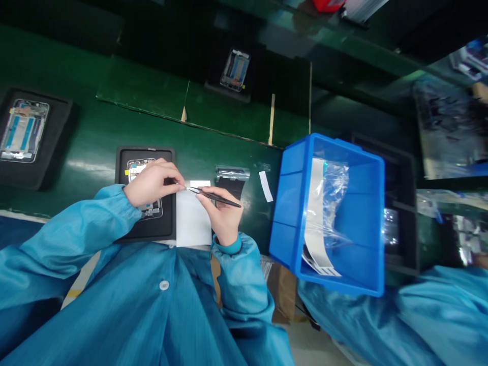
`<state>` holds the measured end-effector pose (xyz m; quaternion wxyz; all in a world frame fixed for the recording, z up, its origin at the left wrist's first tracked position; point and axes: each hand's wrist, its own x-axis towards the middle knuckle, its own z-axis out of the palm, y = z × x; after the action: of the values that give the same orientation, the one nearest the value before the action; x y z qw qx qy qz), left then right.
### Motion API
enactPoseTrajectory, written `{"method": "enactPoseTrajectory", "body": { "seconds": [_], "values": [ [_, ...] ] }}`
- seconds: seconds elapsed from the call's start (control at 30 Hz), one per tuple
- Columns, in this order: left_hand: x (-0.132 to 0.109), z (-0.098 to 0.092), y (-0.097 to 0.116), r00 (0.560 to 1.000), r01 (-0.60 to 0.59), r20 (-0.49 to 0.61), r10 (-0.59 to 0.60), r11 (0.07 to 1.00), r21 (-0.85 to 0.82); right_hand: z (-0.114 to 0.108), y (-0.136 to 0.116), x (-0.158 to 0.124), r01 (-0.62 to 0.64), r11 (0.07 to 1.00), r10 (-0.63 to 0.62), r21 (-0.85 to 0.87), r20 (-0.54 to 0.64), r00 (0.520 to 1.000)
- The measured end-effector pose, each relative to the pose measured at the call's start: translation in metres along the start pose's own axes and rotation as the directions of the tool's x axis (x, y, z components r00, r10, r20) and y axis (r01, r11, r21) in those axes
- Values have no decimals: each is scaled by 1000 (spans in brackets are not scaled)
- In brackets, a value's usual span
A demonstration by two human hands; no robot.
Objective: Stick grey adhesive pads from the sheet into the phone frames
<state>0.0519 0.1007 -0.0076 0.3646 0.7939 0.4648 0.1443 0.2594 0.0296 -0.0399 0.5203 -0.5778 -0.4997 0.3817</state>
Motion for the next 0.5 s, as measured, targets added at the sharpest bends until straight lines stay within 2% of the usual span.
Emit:
{"method": "enactPoseTrajectory", "body": {
  "seconds": [0.27, 0.5],
  "values": [
    [-19, -11, -15, 1000, -18, -26, 15, 995, -102, 17, -8, -3, 8, 999, -4, -49, 73, 997],
    [-30, -15, -23, 998, -34, -56, 27, 990, -136, 32, -13, -7, 19, 997, -14, -72, 80, 997]
  ]
}}
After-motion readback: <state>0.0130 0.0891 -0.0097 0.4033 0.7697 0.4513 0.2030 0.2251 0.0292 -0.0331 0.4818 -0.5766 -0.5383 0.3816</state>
